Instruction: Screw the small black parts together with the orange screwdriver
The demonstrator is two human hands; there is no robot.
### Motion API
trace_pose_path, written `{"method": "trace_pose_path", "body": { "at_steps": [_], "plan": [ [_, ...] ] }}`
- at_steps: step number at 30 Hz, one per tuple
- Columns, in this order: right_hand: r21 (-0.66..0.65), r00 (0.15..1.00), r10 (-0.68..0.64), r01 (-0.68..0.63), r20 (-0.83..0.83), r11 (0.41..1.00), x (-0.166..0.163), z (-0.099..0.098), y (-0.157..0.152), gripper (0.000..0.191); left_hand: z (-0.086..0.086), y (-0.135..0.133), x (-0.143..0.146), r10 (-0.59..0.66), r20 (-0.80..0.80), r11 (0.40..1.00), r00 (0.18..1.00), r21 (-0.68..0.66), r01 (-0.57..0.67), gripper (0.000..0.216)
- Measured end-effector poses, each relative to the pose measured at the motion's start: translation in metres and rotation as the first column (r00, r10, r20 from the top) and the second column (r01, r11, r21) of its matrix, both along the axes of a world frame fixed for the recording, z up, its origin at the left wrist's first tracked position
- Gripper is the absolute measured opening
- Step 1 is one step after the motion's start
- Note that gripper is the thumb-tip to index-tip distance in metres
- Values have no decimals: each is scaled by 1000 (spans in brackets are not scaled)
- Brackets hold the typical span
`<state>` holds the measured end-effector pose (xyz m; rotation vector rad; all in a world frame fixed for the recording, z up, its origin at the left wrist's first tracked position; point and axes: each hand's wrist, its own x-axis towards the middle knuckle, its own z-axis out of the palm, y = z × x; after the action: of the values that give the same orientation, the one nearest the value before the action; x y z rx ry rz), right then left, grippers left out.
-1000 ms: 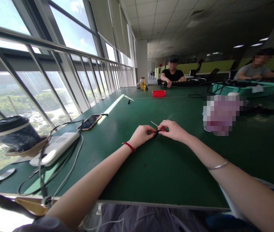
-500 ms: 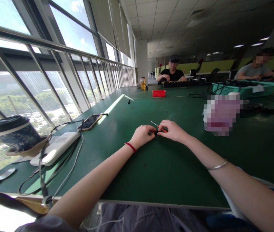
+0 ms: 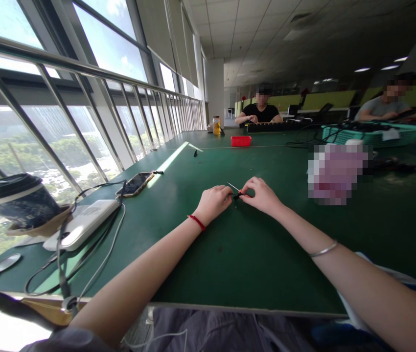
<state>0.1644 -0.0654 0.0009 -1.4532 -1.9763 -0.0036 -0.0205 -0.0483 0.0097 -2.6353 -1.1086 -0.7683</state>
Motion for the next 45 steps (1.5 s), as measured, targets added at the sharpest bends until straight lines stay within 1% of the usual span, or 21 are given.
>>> {"method": "trace_pose_path", "body": {
  "at_steps": [2,5,7,10,14,17,21,25,28,31,33,36,42,45],
  "plan": [
    [-19,999,-41,42,32,999,-1,-3,2,6,-1,0,0,21,-41,1000,999,22,-20,20],
    [-20,997,-62,63,46,998,-2,-5,5,6,-2,1,0,6,-101,998,995,59,0,19],
    [19,999,-34,34,12,999,-2,-3,5,10,-3,2,0,-8,-140,995,990,95,22,19],
    [74,998,57,-54,-39,996,-1,1,3,10,-3,3,-1,-24,-195,989,981,138,51,17],
    [118,986,164,-160,-25,980,0,8,-2,11,-3,2,-1,-64,-203,985,977,143,94,14],
    [133,981,192,-192,8,972,0,10,-3,9,-3,1,0,-60,-199,986,978,141,90,14],
    [169,977,209,-211,27,963,0,8,-2,8,-2,0,1,-29,-232,982,972,177,71,14],
    [157,972,231,-236,50,959,0,8,-3,9,-2,0,0,-25,-252,975,967,206,79,14],
    [150,977,212,-215,38,965,-1,9,-3,8,-3,0,0,-26,-247,975,969,210,79,14],
    [144,988,152,-151,4,978,0,8,-2,7,-3,0,1,-45,-258,972,965,210,101,13],
    [128,992,125,-126,15,984,0,6,0,9,-3,0,1,-53,-265,971,963,213,112,13],
    [103,991,126,-129,40,986,0,3,2,11,-4,0,1,-63,-264,967,963,224,124,15],
    [82,988,153,-154,17,985,3,2,5,9,-3,-1,2,-93,-268,960,959,231,158,20],
    [77,989,147,-149,27,986,7,4,5,6,0,-2,2,-106,-207,970,973,195,147,20]
  ]
}}
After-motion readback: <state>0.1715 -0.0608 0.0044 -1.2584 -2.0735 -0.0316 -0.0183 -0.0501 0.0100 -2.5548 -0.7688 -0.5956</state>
